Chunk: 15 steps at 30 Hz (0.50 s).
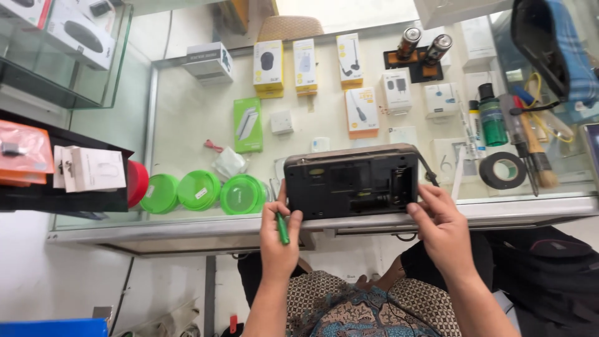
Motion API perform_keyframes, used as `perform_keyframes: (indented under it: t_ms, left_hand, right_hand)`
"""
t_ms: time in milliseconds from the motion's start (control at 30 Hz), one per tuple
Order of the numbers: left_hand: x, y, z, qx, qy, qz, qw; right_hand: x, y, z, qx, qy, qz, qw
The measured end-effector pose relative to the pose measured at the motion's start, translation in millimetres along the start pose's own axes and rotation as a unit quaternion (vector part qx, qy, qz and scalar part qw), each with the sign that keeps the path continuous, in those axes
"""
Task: Disassembling a portable electronic device by removing batteries and unscrewing the back panel
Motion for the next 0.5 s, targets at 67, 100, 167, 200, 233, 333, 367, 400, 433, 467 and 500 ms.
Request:
perform_keyframes:
  t_ms: [67, 100, 167, 200, 233, 333, 367, 400, 433, 467, 500]
  left_hand:
    - [4, -8, 3, 0.010, -0.012, 0.001, 1.000]
    - [7, -13, 6, 0.015, -0.012, 0.010, 1.000]
    - [14, -21, 7, 0.019, -0.014, 0.020, 1.000]
    - [19, -24, 4, 0.022, 0.010, 0.021, 0.999]
    - [23, -27, 1, 0.024, 0.033, 0.023, 0.999]
    - [37, -33, -11, 0.039, 0.049, 0.040, 0.997]
    - [36, -31, -5, 0.038, 0.047, 0.041, 0.997]
    - [35, -30, 0, 0.036, 0.040, 0.044, 0.998]
    - [34, -29, 6, 0.033, 0.034, 0.048, 0.998]
    - [33, -29, 6, 0.032, 0.035, 0.049, 0.998]
    - [33, -30, 5, 0.034, 0.004, 0.054, 0.998]
  right_hand:
    - [-6, 2, -2, 0.012, 0.039, -0.012, 0.999]
    - [-8, 4, 2, 0.017, 0.022, -0.009, 1.000]
    - [-15, 7, 4, 0.020, 0.003, -0.007, 1.000]
    - [-19, 11, 3, 0.029, 0.003, -0.010, 1.000]
    - [-24, 14, 1, 0.038, 0.002, -0.013, 0.999]
    - [-30, 22, -3, 0.080, 0.024, -0.036, 0.996]
    - [-32, 20, -5, 0.080, 0.021, -0.037, 0.996]
    - [-33, 18, -10, 0.098, 0.026, -0.033, 0.994]
    - [-34, 17, -15, 0.115, 0.031, -0.028, 0.992]
    - [-34, 14, -12, 0.117, 0.031, -0.029, 0.992]
    - [-34, 12, -10, 0.126, 0.039, -0.021, 0.991]
Point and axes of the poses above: each hand's wrist, its own y-axis away from the middle knuckle, its own x-axis out of the back of the hand, z = x × y, the point moved 6 cm from there along -y, towards the middle knuckle, and after that the axes turned 10 degrees about z, right-handed, at the moved point
